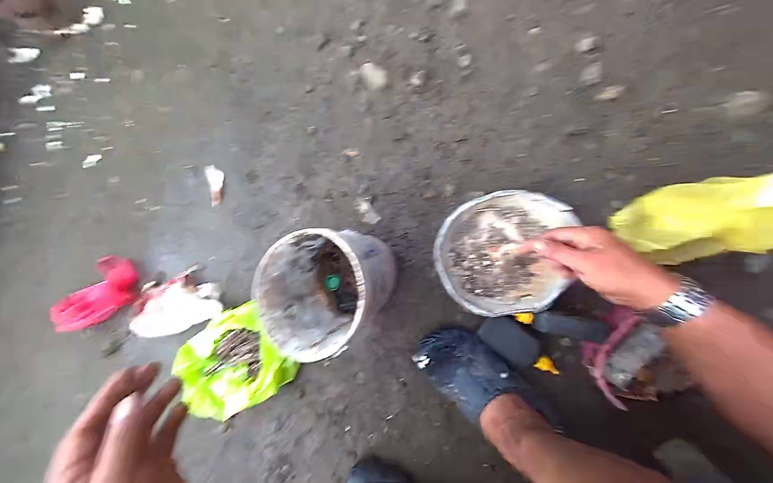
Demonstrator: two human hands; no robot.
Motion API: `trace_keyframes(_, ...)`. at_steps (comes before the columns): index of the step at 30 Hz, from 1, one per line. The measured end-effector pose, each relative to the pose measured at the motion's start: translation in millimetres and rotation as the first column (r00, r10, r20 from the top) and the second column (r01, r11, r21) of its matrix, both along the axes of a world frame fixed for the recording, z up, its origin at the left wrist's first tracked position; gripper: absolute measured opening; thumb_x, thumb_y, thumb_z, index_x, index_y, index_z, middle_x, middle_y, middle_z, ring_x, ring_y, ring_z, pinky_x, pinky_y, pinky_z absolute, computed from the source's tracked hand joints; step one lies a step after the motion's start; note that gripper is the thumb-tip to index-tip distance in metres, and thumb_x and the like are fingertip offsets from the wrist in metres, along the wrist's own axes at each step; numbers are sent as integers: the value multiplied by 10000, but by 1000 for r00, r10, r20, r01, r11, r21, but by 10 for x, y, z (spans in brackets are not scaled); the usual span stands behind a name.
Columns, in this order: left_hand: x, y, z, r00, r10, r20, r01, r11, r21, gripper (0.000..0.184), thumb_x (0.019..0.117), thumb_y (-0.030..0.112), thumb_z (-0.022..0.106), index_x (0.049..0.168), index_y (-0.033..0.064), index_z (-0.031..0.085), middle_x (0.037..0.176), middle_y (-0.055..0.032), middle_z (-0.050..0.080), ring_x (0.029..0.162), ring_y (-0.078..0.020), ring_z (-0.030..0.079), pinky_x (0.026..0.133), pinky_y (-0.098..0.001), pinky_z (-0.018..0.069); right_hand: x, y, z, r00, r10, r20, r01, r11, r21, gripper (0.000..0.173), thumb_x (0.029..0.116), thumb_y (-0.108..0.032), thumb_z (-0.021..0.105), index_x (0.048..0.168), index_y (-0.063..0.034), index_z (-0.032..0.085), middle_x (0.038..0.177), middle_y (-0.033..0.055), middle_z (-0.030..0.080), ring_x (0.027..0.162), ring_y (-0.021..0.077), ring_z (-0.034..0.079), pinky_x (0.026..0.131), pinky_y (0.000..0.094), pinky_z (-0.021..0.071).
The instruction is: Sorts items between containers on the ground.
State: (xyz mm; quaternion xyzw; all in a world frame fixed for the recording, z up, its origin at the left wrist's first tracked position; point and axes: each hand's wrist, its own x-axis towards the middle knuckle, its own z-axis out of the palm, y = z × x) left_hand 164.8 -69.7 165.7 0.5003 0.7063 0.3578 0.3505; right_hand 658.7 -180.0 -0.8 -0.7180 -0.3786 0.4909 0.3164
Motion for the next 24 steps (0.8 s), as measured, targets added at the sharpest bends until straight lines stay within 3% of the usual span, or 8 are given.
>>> trace_keyframes(2,456,-40,79,950,-219,223,203,975,95,297,1100,157,425,1370,62,505,1214,-29,709,908,-130,735,686,-267,620,-30,-38,34,772,-235,-590,226,970,-90,538,1124,-353,241,1206,-75,694,823,19,659,669,95,603,633,271,542)
trace_keyframes(4,976,-126,37,804,-475,359,464,877,120,284,1088,182,497,1339,147,625,1210,-16,733,874,-124,732,714,-274,613,-74,-88,-13,532,-259,-806,242,959,-148,707,1080,-553,153,1315,-107,648,1063,85,725,882,164,700,775,328,588)
trace_keyframes(6,1549,-270,-139,743,-581,331,606,795,37,259,1055,189,573,1298,164,659,1157,8,751,844,-108,729,706,-276,617,-181,-129,-10,437,-271,-857,244,953,-177,796,1058,-618,97,1391,-92,593,1233,114,701,1029,199,709,867,350,585)
trace_keyframes(8,2054,-415,-479,741,-623,250,648,761,-21,259,995,137,646,1227,24,670,1072,-66,756,822,-158,738,686,-325,639,-256,-175,-36,333,-257,-907,255,951,-176,842,1048,-650,101,1453,-55,538,1356,155,654,1160,253,686,971,397,570)
trace_keyframes(9,2235,-465,-691,738,-649,188,665,746,-34,250,976,154,675,1189,24,698,1027,-58,756,809,-147,736,687,-319,644,-287,-193,-40,293,-247,-924,262,950,-171,859,1040,-666,113,1460,-43,530,1388,168,636,1215,277,664,1017,422,551)
trace_keyframes(12,2536,-551,-1168,718,-696,-5,695,718,-35,208,933,248,733,1108,144,775,953,35,724,733,-53,680,662,-240,614,-353,-232,-22,229,-212,-950,248,956,-154,921,1008,-713,104,1496,-30,483,1456,184,585,1321,312,593,1121,465,475)
trace_keyframes(16,2666,-586,-1359,701,-706,-100,710,704,1,153,891,255,781,1027,189,806,929,62,696,678,-5,626,619,-184,570,-386,-252,33,194,-177,-965,241,962,-128,946,1000,-721,82,1512,-17,454,1448,203,582,1309,319,599,1139,472,459)
trace_keyframes(24,2625,-584,-1416,587,-763,-271,809,568,155,83,924,200,737,962,192,811,968,34,684,914,-50,663,786,-211,587,-407,-226,115,138,-175,-975,237,962,-139,911,1009,-696,98,1510,-25,457,1467,202,568,1328,316,585,1145,470,450)
